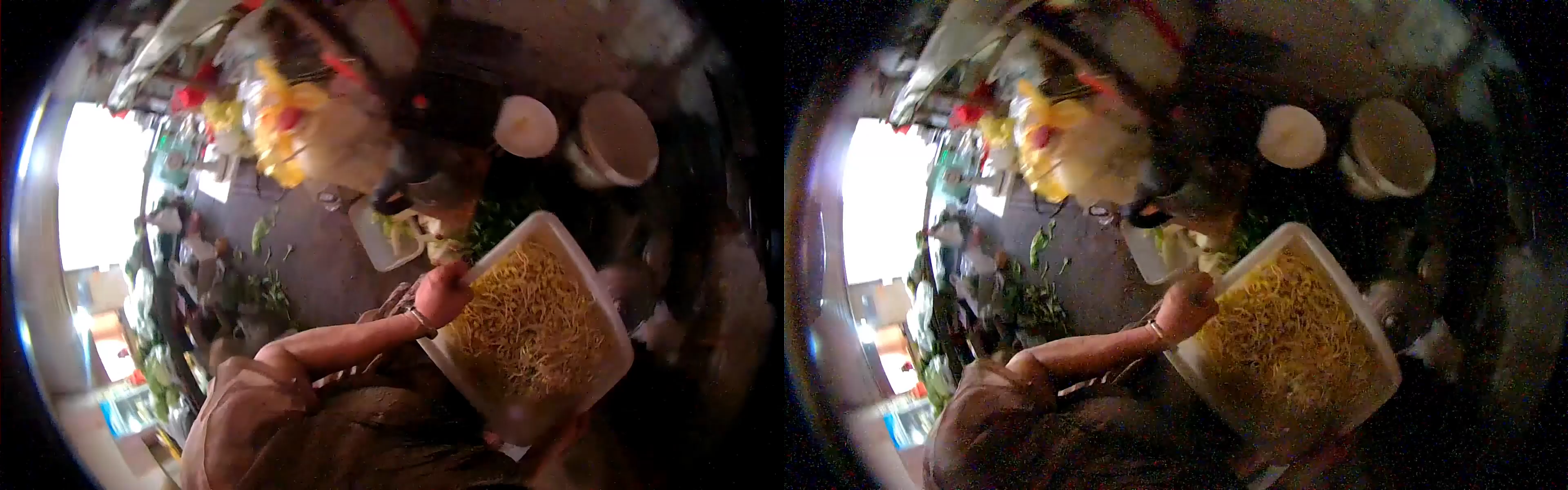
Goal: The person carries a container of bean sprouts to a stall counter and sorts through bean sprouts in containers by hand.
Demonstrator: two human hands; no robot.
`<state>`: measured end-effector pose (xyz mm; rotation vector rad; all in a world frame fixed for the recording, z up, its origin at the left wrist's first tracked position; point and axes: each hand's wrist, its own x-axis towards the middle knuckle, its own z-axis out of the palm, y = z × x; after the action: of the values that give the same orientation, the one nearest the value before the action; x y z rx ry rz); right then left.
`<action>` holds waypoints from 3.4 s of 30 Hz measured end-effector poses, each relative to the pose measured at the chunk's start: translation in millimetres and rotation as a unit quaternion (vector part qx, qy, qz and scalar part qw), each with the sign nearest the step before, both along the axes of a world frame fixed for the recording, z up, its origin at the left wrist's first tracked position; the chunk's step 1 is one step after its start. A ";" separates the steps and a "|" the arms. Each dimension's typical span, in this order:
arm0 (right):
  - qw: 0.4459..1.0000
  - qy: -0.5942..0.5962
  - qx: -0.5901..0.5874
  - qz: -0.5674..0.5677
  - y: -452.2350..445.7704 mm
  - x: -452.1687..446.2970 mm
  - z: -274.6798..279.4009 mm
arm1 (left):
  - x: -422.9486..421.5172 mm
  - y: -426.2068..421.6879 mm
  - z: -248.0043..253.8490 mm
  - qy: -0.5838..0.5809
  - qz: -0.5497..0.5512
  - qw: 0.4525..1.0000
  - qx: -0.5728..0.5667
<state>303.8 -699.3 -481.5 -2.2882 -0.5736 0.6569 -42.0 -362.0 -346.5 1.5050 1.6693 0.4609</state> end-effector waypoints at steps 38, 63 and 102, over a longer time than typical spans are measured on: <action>0.890 0.299 0.073 0.335 219.4 -257.5 292.1 | -249.2 -264.8 160.3 -0.167 0.545 0.817 0.088; 0.727 0.297 0.014 0.619 501.6 -788.6 326.4 | -622.8 -167.1 204.9 -0.138 0.773 0.603 0.139; 0.790 0.235 0.042 0.564 968.3 -1541.6 275.5 | -1432.4 333.1 123.9 -0.180 0.699 0.676 0.150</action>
<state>-1237.8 269.0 -206.0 -1.3783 -1.6669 1.6321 -1474.4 -28.8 -222.6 -0.0866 2.1615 1.7463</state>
